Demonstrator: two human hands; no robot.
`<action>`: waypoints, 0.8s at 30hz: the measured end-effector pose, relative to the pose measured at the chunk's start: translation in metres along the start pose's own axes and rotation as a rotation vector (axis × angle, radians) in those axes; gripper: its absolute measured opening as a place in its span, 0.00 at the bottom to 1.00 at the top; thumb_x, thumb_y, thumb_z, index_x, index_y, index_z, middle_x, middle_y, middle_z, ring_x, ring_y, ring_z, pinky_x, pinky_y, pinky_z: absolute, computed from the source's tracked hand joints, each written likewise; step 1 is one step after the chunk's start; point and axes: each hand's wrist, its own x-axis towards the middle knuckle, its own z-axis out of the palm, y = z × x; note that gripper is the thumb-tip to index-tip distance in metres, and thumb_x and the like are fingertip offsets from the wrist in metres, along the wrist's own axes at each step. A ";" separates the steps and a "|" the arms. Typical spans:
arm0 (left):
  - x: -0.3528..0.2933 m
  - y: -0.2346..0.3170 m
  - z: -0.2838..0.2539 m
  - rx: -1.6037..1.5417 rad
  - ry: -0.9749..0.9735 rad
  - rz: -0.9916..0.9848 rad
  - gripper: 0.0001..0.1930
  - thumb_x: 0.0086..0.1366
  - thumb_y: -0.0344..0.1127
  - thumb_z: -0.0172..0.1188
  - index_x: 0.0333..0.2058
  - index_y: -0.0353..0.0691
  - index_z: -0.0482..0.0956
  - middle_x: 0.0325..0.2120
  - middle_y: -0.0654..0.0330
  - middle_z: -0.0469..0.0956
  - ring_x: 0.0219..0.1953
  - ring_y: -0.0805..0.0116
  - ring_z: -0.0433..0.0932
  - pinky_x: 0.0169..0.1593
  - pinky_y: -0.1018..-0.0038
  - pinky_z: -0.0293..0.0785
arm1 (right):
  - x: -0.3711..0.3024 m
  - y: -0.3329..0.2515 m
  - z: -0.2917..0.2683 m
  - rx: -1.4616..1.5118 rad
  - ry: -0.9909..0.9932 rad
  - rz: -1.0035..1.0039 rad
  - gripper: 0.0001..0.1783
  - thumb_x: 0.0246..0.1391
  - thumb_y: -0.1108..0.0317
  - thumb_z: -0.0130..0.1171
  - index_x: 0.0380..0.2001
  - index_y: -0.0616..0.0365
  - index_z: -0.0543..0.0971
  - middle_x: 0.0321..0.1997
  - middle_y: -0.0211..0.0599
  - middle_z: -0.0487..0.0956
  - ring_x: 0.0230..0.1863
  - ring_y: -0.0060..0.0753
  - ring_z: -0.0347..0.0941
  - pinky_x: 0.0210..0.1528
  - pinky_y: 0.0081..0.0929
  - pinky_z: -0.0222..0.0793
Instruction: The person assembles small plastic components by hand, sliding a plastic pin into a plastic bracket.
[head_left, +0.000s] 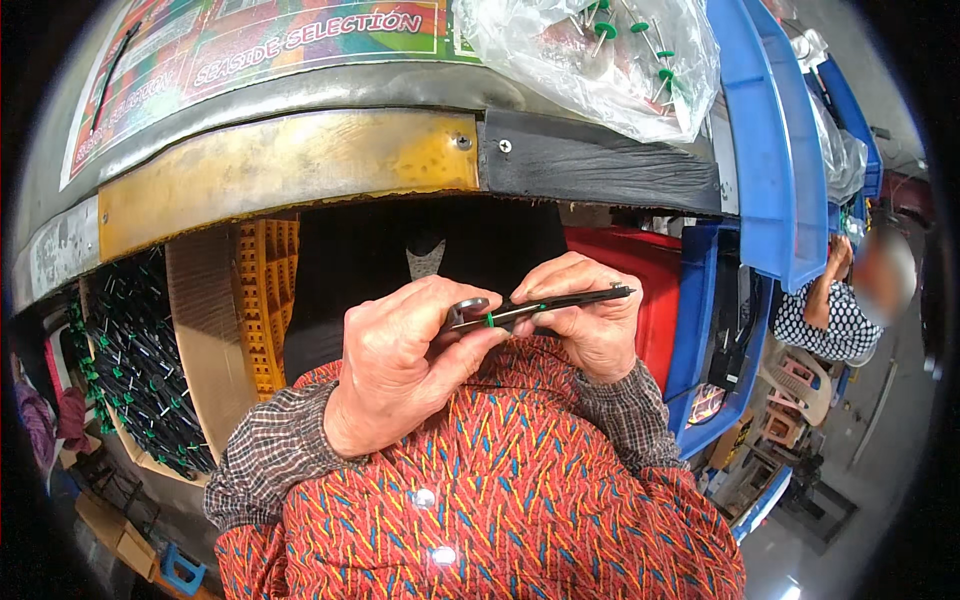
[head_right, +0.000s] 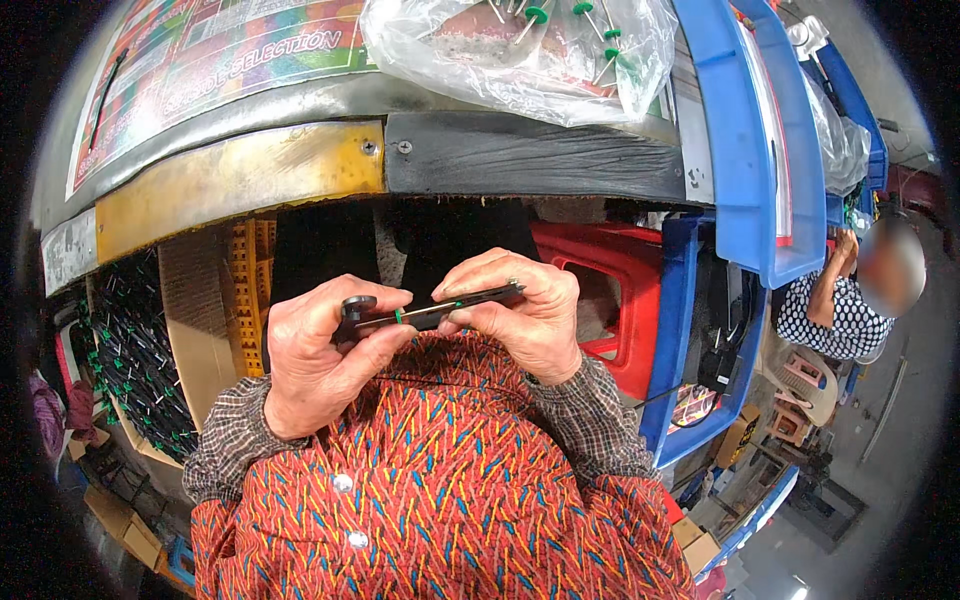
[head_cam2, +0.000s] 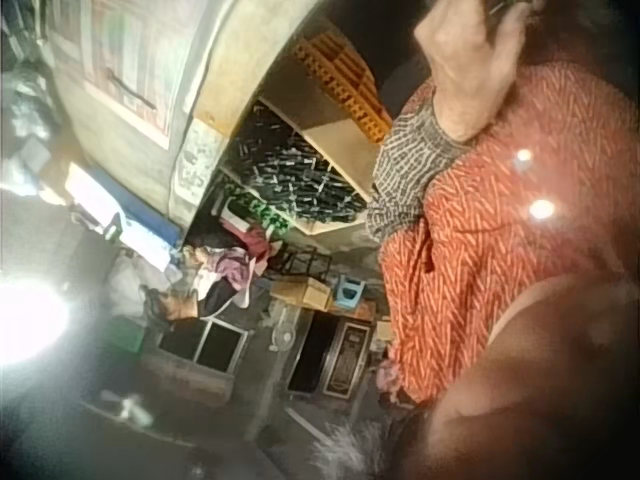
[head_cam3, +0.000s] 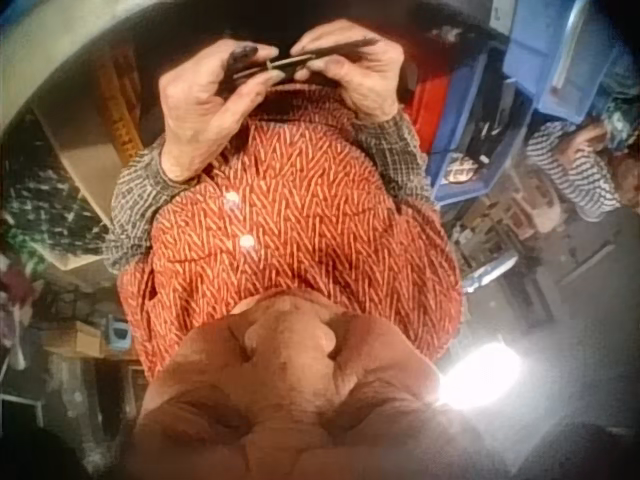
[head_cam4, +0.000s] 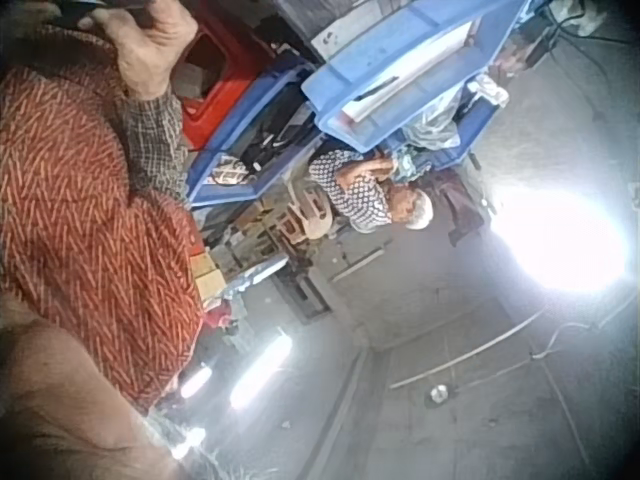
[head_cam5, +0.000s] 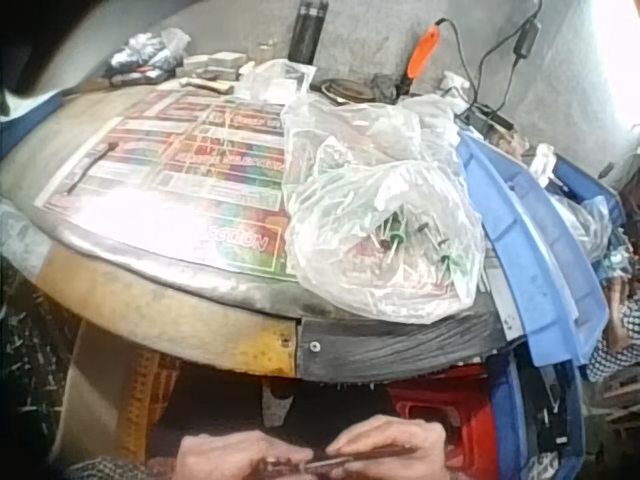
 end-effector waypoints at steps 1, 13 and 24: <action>0.001 0.002 -0.001 0.035 -0.010 0.026 0.10 0.53 0.25 0.67 0.35 0.34 0.79 0.26 0.58 0.79 0.25 0.73 0.78 0.27 0.80 0.73 | 0.000 -0.001 0.000 -0.020 -0.008 -0.003 0.08 0.45 0.86 0.61 0.33 0.71 0.79 0.37 0.52 0.78 0.32 0.35 0.80 0.33 0.26 0.80; 0.004 -0.011 -0.005 0.119 -0.047 0.202 0.12 0.48 0.25 0.69 0.34 0.34 0.79 0.29 0.55 0.81 0.26 0.64 0.80 0.28 0.77 0.75 | 0.004 -0.010 0.001 -0.099 -0.052 0.102 0.05 0.48 0.83 0.61 0.31 0.72 0.79 0.35 0.47 0.78 0.30 0.31 0.79 0.31 0.22 0.77; 0.004 -0.023 -0.005 0.188 -0.075 0.430 0.13 0.44 0.25 0.68 0.32 0.35 0.79 0.27 0.55 0.80 0.30 0.60 0.82 0.31 0.72 0.78 | -0.001 -0.017 0.001 0.045 -0.026 0.472 0.05 0.51 0.80 0.60 0.33 0.68 0.77 0.29 0.37 0.78 0.25 0.25 0.77 0.28 0.19 0.74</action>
